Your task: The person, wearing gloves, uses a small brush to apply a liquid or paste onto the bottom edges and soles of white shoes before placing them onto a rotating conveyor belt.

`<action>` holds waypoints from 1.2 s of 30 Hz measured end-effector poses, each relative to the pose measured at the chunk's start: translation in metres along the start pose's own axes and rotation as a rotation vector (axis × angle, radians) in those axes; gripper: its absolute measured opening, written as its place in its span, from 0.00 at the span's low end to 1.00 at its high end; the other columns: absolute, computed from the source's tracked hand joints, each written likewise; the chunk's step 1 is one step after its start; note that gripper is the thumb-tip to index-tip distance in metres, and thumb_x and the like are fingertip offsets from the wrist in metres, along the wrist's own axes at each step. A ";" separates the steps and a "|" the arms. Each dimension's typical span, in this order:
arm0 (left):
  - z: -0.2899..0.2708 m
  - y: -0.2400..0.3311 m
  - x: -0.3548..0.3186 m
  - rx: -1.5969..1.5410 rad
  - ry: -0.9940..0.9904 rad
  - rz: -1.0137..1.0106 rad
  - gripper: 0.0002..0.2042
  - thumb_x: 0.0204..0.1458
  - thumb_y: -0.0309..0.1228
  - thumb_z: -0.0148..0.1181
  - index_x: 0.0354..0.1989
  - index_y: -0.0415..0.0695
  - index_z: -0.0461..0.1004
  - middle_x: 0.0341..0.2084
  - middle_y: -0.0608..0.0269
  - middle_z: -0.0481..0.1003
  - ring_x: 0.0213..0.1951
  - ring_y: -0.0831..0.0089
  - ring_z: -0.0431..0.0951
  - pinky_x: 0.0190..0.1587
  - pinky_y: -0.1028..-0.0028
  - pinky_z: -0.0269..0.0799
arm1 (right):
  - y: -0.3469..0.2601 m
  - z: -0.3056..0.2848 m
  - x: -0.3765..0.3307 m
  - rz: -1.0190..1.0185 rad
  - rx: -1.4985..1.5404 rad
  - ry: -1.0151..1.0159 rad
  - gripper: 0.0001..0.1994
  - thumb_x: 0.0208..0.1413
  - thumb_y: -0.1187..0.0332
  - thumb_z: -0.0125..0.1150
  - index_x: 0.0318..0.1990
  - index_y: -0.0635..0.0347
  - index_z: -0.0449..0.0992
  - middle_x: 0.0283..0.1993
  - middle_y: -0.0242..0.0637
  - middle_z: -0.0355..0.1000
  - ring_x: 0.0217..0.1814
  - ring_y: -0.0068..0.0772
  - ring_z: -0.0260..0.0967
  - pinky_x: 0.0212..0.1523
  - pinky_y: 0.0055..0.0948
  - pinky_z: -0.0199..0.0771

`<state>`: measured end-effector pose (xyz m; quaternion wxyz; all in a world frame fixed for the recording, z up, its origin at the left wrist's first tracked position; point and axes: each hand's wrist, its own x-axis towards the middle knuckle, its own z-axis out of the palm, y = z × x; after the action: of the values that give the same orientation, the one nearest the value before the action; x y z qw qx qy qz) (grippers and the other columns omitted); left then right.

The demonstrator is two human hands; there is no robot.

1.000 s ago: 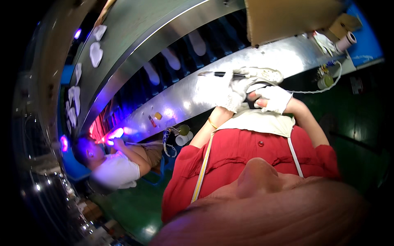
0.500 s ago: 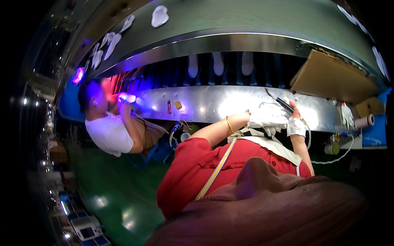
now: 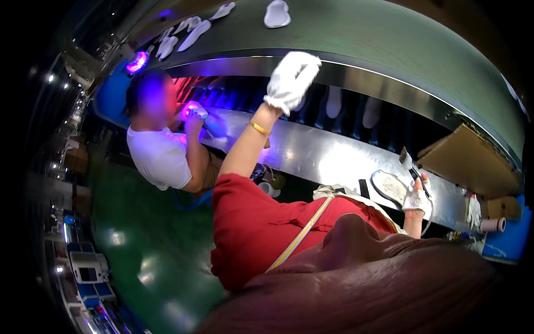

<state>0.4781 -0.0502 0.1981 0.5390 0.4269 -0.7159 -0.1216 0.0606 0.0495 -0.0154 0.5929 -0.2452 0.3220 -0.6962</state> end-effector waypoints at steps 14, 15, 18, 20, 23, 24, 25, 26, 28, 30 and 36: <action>-0.057 -0.173 0.147 0.996 -0.096 -0.447 0.23 0.47 0.42 0.51 0.54 0.55 0.64 0.56 0.58 0.60 0.56 0.56 0.61 0.56 0.60 0.59 | 0.012 0.019 -0.033 -0.094 -0.211 0.099 0.16 0.52 0.72 0.57 0.50 0.61 0.67 0.47 0.39 0.69 0.46 0.31 0.67 0.50 0.28 0.66; -0.063 -0.176 0.150 0.968 -0.173 -0.548 0.21 0.47 0.41 0.50 0.51 0.54 0.68 0.52 0.56 0.65 0.52 0.55 0.66 0.53 0.62 0.63 | 0.013 0.017 -0.032 -0.056 -0.183 0.088 0.17 0.52 0.72 0.57 0.50 0.61 0.67 0.46 0.39 0.69 0.45 0.30 0.67 0.48 0.27 0.67; -0.058 -0.173 0.142 1.012 -0.128 -0.403 0.16 0.49 0.39 0.49 0.47 0.59 0.71 0.45 0.54 0.69 0.46 0.54 0.71 0.49 0.63 0.68 | 0.005 0.017 -0.032 -0.053 -0.180 0.093 0.17 0.51 0.72 0.58 0.50 0.61 0.67 0.46 0.39 0.70 0.45 0.29 0.68 0.47 0.25 0.67; -0.049 -0.155 0.139 0.997 -0.174 -0.355 0.15 0.50 0.40 0.49 0.47 0.64 0.71 0.47 0.55 0.69 0.46 0.54 0.71 0.48 0.63 0.68 | -0.003 0.012 -0.029 0.002 -0.187 0.054 0.17 0.51 0.73 0.58 0.50 0.61 0.67 0.45 0.39 0.70 0.44 0.29 0.68 0.47 0.26 0.67; -0.040 -0.144 0.135 0.847 -0.175 -0.468 0.15 0.51 0.42 0.51 0.48 0.61 0.71 0.45 0.57 0.70 0.47 0.56 0.71 0.46 0.63 0.69 | -0.013 0.019 -0.022 0.010 -0.179 0.002 0.17 0.51 0.74 0.57 0.50 0.61 0.67 0.45 0.39 0.70 0.44 0.28 0.68 0.47 0.26 0.67; -0.043 -0.141 0.131 0.866 -0.163 -0.477 0.15 0.51 0.42 0.51 0.48 0.61 0.71 0.45 0.57 0.70 0.47 0.56 0.71 0.46 0.63 0.69 | -0.017 0.025 -0.020 0.015 -0.184 -0.037 0.16 0.51 0.74 0.57 0.49 0.61 0.67 0.45 0.39 0.70 0.44 0.29 0.68 0.48 0.27 0.67; -0.046 -0.138 0.126 0.885 -0.146 -0.500 0.14 0.50 0.42 0.52 0.45 0.57 0.72 0.44 0.56 0.71 0.46 0.56 0.71 0.46 0.63 0.69 | -0.021 0.026 -0.016 0.026 -0.174 -0.055 0.16 0.51 0.74 0.57 0.49 0.61 0.67 0.45 0.39 0.70 0.44 0.29 0.68 0.48 0.27 0.67; -0.041 -0.131 0.126 0.896 -0.139 -0.513 0.13 0.50 0.41 0.52 0.43 0.54 0.73 0.42 0.55 0.72 0.46 0.56 0.71 0.45 0.63 0.68 | -0.025 0.025 -0.013 0.029 -0.198 -0.093 0.16 0.51 0.75 0.57 0.48 0.61 0.67 0.45 0.39 0.69 0.45 0.30 0.68 0.48 0.27 0.66; -0.029 -0.115 0.115 0.881 -0.109 -0.482 0.13 0.50 0.42 0.52 0.41 0.52 0.73 0.41 0.54 0.72 0.45 0.55 0.71 0.45 0.63 0.68 | -0.033 0.013 -0.006 0.071 -0.204 -0.127 0.14 0.51 0.75 0.57 0.46 0.61 0.68 0.45 0.39 0.69 0.45 0.31 0.67 0.50 0.28 0.65; -0.012 -0.110 0.109 0.814 -0.073 -0.426 0.15 0.50 0.44 0.52 0.37 0.47 0.72 0.39 0.52 0.72 0.43 0.54 0.71 0.46 0.63 0.66 | -0.039 -0.001 0.001 0.088 -0.143 -0.118 0.14 0.50 0.75 0.57 0.46 0.61 0.68 0.45 0.39 0.69 0.45 0.32 0.67 0.50 0.27 0.65; 0.016 -0.092 0.094 1.104 -0.291 -0.034 0.17 0.45 0.43 0.56 0.43 0.52 0.73 0.42 0.54 0.71 0.44 0.57 0.70 0.49 0.64 0.67 | -0.036 -0.021 0.021 0.227 -0.094 -0.084 0.14 0.49 0.74 0.60 0.45 0.61 0.69 0.45 0.39 0.70 0.47 0.33 0.67 0.53 0.30 0.64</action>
<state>0.5035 -0.1801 0.1966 0.1297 0.6356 -0.7331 0.2044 0.0177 0.0354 -0.0037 0.6687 -0.2634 0.3547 -0.5980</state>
